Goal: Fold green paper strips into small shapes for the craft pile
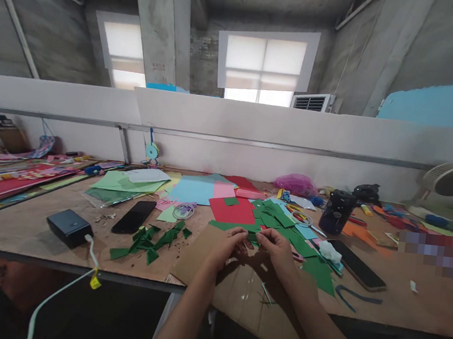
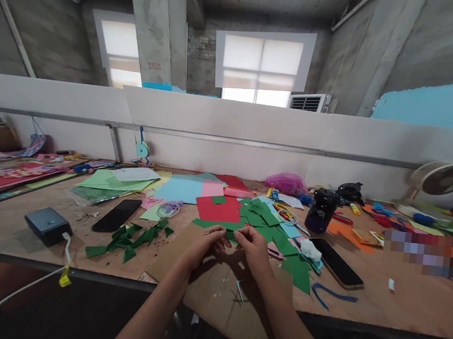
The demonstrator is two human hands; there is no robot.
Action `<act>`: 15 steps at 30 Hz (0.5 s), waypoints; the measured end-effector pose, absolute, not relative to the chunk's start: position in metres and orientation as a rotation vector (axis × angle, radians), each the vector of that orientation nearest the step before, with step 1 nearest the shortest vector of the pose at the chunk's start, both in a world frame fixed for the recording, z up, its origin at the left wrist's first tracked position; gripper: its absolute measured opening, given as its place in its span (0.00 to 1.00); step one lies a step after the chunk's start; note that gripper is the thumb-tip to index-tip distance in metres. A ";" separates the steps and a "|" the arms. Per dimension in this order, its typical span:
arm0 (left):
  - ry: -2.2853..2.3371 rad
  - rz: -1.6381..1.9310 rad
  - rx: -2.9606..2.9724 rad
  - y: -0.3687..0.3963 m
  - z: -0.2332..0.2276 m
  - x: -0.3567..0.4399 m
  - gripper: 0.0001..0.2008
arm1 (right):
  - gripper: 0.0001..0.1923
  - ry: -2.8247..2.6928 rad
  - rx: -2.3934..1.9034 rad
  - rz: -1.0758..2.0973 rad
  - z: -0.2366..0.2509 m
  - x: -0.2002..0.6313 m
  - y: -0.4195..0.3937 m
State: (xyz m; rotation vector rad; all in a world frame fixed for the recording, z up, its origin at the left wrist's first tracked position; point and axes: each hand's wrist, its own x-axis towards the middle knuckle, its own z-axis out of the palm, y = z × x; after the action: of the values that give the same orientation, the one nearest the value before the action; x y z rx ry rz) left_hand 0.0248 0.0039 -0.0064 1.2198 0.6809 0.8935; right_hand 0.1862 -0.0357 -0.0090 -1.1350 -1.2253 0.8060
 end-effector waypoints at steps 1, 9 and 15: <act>0.683 0.894 1.250 0.004 -0.006 0.025 0.15 | 0.17 -1.223 -1.142 0.802 -0.008 0.186 -0.037; 0.702 1.000 1.347 0.002 -0.006 0.028 0.18 | 0.19 -1.237 -1.161 0.814 -0.003 0.183 -0.040; 0.697 1.075 1.400 0.008 -0.009 0.028 0.18 | 0.16 -1.285 -1.143 0.878 -0.006 0.183 -0.037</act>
State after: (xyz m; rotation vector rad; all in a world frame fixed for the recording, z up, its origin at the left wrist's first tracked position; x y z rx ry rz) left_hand 0.0276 0.0076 -0.0090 1.4000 0.6975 1.0749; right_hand 0.1829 -0.0370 -0.0056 -1.1434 -1.2848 0.8779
